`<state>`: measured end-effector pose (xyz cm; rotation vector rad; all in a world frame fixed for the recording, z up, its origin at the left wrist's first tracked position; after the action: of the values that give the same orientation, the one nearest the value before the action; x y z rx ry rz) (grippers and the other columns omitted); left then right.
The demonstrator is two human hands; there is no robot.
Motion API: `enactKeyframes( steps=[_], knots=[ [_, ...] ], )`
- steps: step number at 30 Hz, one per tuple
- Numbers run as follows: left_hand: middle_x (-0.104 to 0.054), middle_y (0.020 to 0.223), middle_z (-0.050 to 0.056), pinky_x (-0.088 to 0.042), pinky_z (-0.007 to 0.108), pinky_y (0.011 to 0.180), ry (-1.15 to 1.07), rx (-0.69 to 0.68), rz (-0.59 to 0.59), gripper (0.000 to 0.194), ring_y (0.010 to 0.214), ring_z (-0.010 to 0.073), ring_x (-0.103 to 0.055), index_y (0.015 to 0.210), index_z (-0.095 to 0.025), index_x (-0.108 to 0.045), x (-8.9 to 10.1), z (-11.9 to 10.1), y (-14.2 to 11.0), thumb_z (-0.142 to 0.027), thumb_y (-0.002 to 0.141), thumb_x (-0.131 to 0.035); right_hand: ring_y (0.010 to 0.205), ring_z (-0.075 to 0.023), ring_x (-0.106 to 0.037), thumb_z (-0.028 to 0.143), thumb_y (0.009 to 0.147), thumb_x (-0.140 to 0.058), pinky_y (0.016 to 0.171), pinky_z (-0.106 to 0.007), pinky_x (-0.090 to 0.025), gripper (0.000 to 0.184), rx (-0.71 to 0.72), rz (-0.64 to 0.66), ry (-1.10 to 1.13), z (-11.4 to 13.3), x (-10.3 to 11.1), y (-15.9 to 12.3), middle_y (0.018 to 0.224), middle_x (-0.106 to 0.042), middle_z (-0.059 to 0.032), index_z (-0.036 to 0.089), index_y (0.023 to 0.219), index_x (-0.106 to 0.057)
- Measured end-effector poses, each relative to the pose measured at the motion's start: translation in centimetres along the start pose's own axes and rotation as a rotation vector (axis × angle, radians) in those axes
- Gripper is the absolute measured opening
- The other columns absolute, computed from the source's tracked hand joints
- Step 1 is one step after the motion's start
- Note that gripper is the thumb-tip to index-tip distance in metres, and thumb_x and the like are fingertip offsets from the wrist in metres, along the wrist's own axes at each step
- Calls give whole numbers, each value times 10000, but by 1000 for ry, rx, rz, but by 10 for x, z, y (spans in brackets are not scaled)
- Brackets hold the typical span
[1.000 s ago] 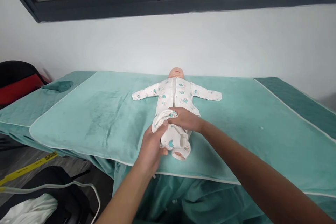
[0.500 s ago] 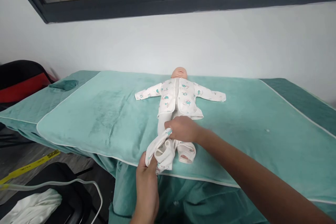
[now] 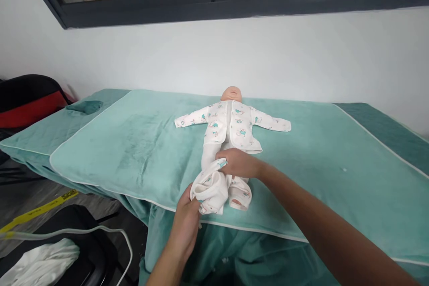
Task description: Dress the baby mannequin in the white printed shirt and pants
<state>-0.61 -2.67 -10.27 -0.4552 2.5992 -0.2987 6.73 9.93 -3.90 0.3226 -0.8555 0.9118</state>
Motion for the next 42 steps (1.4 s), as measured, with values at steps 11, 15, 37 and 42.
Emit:
enactKeyframes(
  steps=[11,15,37,42],
  knots=[
    [-570,708,-29,-411,236,648,550,-160,170,138,692,141,-509,806,-168,-615,14,-35,49,-200,676,-652,772,-170,-552,428,668,-770,628,-248,-368,338,-8,155,212,-5,0,-9,825,-604,16,191,801,-569],
    [-523,663,-48,-395,228,612,603,-263,46,104,652,130,-478,755,-183,-562,18,-52,69,-177,655,-533,737,-165,-542,358,684,-746,613,-255,-358,272,-53,32,136,-10,3,-3,778,-597,13,192,735,-536],
    [-583,1209,99,-438,378,939,1108,-484,110,386,1147,273,-540,1051,-206,-613,-69,-101,121,-249,689,-739,939,-233,-581,388,858,-612,707,-308,-446,277,-313,-766,-255,-35,75,-50,1104,-590,-94,199,1045,-534],
    [-567,1192,159,-450,394,823,1576,-622,7,211,1070,309,-559,1045,-181,-570,-102,-94,120,-270,853,-573,959,-272,-573,272,873,-572,676,-300,-410,116,-422,-615,-529,-32,68,-19,1017,-607,-125,175,938,-565]
  ],
)
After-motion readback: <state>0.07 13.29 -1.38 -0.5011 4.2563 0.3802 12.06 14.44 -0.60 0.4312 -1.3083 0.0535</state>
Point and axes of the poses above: each hand's wrist, its own y-axis towards the middle knuckle, its own x-axis out of the back of the hand, z = x × y, the point moved 10 cm from there along y, towards the middle knuckle
